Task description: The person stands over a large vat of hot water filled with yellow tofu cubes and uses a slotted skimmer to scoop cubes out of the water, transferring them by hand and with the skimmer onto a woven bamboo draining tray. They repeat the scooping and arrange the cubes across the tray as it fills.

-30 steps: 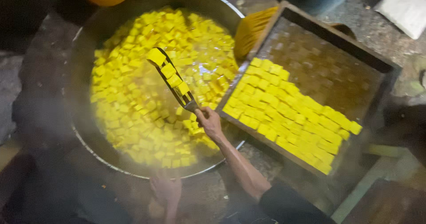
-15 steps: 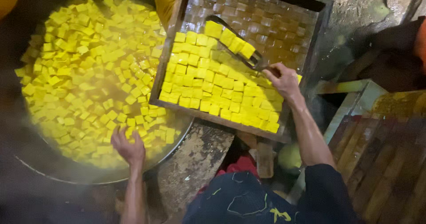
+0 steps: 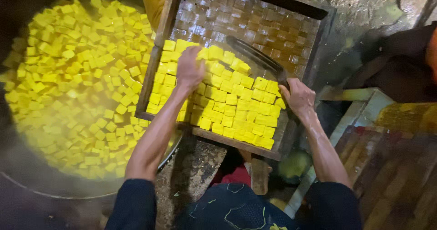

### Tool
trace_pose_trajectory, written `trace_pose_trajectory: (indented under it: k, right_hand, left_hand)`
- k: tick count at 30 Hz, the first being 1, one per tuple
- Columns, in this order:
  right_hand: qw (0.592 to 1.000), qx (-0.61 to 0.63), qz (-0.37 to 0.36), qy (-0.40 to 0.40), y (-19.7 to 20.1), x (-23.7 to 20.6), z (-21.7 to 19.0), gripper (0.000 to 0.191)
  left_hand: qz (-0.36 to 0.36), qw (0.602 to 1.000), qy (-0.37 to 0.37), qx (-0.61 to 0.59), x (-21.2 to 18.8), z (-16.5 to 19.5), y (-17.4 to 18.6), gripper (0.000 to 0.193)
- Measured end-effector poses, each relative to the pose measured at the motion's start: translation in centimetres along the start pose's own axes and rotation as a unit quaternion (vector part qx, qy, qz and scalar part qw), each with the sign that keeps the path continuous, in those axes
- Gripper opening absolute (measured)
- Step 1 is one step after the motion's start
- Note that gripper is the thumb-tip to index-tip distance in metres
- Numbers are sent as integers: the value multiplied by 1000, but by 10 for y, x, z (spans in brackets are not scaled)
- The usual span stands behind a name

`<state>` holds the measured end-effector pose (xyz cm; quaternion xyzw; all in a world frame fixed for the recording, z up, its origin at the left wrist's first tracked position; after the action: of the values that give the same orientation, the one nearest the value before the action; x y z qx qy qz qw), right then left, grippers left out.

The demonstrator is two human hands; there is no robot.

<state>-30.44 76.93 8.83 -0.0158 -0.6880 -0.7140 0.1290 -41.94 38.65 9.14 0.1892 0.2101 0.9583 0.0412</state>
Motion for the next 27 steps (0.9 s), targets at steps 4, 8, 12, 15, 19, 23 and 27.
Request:
trace_pose_trajectory:
  k: [4, 8, 12, 15, 19, 23, 27]
  right_hand:
    - [997, -77, 12, -7, 7, -18, -3, 32]
    - [993, -114, 21, 32, 15, -20, -4, 32]
    - [989, -138, 32, 52, 16, -14, 4, 30]
    - [989, -131, 23, 58, 10, -12, 4, 26]
    - [987, -108, 28, 119, 14, -10, -20, 20]
    - [995, -14, 102, 16, 33, 5, -81, 23]
    - [920, 378, 4, -104, 2, 8, -229, 24]
  left_hand:
    - [-91, 991, -67, 70, 43, 5, -49, 46]
    - [-253, 959, 59, 110, 26, -6, -63, 39]
    - [-170, 967, -98, 160, -39, 1, -23, 48]
    - [-101, 982, -45, 152, -114, -6, 35, 44]
    - [66, 982, 103, 141, -249, -12, 155, 36]
    - [174, 917, 274, 233, -389, -22, 248, 39]
    - [161, 847, 401, 308, -491, -44, 261, 46]
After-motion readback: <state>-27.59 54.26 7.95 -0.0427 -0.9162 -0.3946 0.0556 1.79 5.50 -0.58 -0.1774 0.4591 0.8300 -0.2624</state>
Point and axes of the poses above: each hand's wrist, its own x-axis towards the middle knuckle, its own y-axis out of the back of the hand, z = x × y, the point moved 4 cm from there along x, towards the middle knuckle, and after that the axes turned 15 degrees about -x, right-handed, at the moved point
